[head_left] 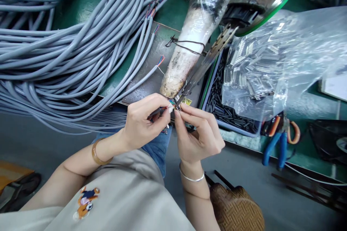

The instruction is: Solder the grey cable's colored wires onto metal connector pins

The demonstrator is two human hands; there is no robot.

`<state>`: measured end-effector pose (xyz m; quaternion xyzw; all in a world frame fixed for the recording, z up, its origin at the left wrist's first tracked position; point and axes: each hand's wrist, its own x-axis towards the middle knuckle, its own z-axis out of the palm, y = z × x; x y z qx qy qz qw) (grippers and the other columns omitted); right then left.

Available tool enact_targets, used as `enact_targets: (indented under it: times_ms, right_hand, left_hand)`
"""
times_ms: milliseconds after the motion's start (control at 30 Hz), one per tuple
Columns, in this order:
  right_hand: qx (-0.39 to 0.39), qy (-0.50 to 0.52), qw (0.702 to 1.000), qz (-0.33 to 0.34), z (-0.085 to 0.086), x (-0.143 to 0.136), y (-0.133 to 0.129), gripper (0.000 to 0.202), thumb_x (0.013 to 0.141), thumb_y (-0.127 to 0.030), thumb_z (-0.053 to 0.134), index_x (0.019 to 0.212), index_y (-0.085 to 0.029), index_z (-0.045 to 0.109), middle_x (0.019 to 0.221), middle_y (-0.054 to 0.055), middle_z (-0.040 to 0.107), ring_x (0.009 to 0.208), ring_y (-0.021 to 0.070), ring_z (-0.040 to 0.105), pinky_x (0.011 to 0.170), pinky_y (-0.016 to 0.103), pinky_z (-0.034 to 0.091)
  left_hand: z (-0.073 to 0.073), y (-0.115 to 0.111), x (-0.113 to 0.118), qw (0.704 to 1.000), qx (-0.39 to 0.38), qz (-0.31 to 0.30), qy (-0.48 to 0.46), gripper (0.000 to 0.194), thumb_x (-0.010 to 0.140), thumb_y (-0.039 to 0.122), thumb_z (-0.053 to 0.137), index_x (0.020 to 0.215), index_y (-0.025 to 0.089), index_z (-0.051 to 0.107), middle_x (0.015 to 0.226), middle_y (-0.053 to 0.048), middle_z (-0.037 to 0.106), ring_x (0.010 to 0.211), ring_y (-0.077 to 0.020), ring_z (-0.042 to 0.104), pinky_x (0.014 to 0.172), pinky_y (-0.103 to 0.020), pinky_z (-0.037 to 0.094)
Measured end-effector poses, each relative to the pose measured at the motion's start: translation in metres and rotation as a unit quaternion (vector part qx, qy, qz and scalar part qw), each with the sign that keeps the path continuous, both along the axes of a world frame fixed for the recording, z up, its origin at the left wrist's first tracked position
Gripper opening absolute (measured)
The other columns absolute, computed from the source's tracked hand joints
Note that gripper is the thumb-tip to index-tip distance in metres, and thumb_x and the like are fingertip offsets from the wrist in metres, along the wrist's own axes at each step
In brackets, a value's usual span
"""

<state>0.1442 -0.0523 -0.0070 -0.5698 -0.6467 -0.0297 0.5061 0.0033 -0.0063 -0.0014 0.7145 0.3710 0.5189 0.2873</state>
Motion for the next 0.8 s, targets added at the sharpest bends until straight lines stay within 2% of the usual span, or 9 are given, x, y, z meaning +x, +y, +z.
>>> enact_targets:
  times_ms: [100, 233, 367, 433, 533, 600, 700, 800]
  right_hand:
    - [0.003, -0.035, 0.999, 0.000, 0.000, 0.001, -0.003, 0.022, 0.084, -0.012, 0.080, 0.099, -0.027, 0.071, 0.101, 0.000, 0.081, 0.088, 0.0171, 0.079, 0.081, 0.030, 0.067]
    - [0.003, -0.095, 0.995, 0.025, -0.007, 0.005, -0.010, 0.020, 0.085, -0.013, 0.078, 0.095, -0.025, 0.067, 0.106, 0.002, 0.082, 0.088, 0.0163, 0.080, 0.081, 0.027, 0.066]
    - [-0.011, -0.030, 0.999, 0.033, -0.007, 0.009, -0.016, 0.017, 0.089, -0.012, 0.073, 0.098, -0.024, 0.064, 0.102, 0.002, 0.082, 0.087, 0.0159, 0.080, 0.077, 0.026, 0.065]
    - [-0.056, 0.036, 0.998, 0.021, -0.001, 0.012, -0.018, 0.012, 0.093, -0.015, 0.069, 0.098, -0.023, 0.063, 0.101, 0.002, 0.082, 0.076, 0.0138, 0.078, 0.066, 0.024, 0.062]
    - [-0.165, 0.113, 0.979, 0.035, 0.014, 0.017, -0.020, 0.007, 0.096, -0.022, 0.067, 0.092, -0.022, 0.062, 0.096, 0.001, 0.081, 0.055, 0.0080, 0.066, 0.048, 0.020, 0.050]
    - [-0.216, 0.145, 0.963, 0.065, 0.022, 0.020, -0.019, 0.013, 0.094, -0.024, 0.070, 0.084, -0.021, 0.062, 0.089, 0.001, 0.080, 0.051, 0.0065, 0.061, 0.045, 0.020, 0.046]
    - [-0.271, 0.188, 0.938, 0.105, 0.028, 0.025, -0.018, 0.017, 0.091, -0.024, 0.073, 0.078, -0.020, 0.062, 0.095, 0.003, 0.081, 0.047, 0.0046, 0.056, 0.043, 0.020, 0.044]
    - [-0.301, 0.214, 0.918, 0.140, 0.032, 0.026, -0.020, 0.018, 0.089, -0.022, 0.073, 0.076, -0.019, 0.062, 0.096, 0.004, 0.081, 0.044, 0.0036, 0.054, 0.041, 0.019, 0.043]
  left_hand:
    - [-0.001, -0.001, -0.002, 1.000, -0.009, -0.007, 0.003, 0.008, 0.090, 0.010, 0.065, 0.086, 0.017, 0.066, 0.076, -0.001, 0.072, 0.068, -0.0109, 0.065, 0.065, -0.022, 0.052]
    - [-0.006, -0.003, -0.004, 0.998, -0.059, -0.024, -0.002, 0.006, 0.090, 0.012, 0.066, 0.085, 0.017, 0.067, 0.078, -0.002, 0.074, 0.069, -0.0115, 0.067, 0.064, -0.021, 0.052]
    - [-0.006, -0.007, -0.006, 0.994, -0.089, -0.053, -0.026, 0.007, 0.088, 0.010, 0.067, 0.085, 0.016, 0.067, 0.079, -0.003, 0.074, 0.066, -0.0097, 0.064, 0.059, -0.020, 0.049]
    - [-0.004, -0.010, -0.007, 0.992, -0.086, -0.092, -0.030, 0.009, 0.088, 0.008, 0.066, 0.085, 0.016, 0.068, 0.080, -0.003, 0.074, 0.066, -0.0097, 0.064, 0.060, -0.019, 0.050]
    - [-0.002, -0.015, -0.010, 0.986, -0.056, -0.155, -0.023, 0.012, 0.087, 0.005, 0.065, 0.086, 0.016, 0.068, 0.080, -0.004, 0.074, 0.066, -0.0096, 0.063, 0.060, -0.019, 0.051]
    - [-0.001, -0.019, -0.014, 0.983, -0.036, -0.178, -0.021, 0.013, 0.088, 0.004, 0.064, 0.087, 0.016, 0.068, 0.083, -0.005, 0.075, 0.070, -0.0106, 0.066, 0.062, -0.019, 0.053]
    - [-0.002, -0.024, -0.019, 0.980, -0.027, -0.198, -0.013, 0.012, 0.090, 0.005, 0.064, 0.089, 0.016, 0.069, 0.089, -0.008, 0.076, 0.079, -0.0125, 0.070, 0.069, -0.021, 0.056]
    - [-0.005, -0.033, -0.022, 0.975, -0.039, -0.218, -0.009, 0.012, 0.091, 0.006, 0.063, 0.090, 0.016, 0.069, 0.089, -0.008, 0.074, 0.075, -0.0113, 0.067, 0.066, -0.020, 0.055]
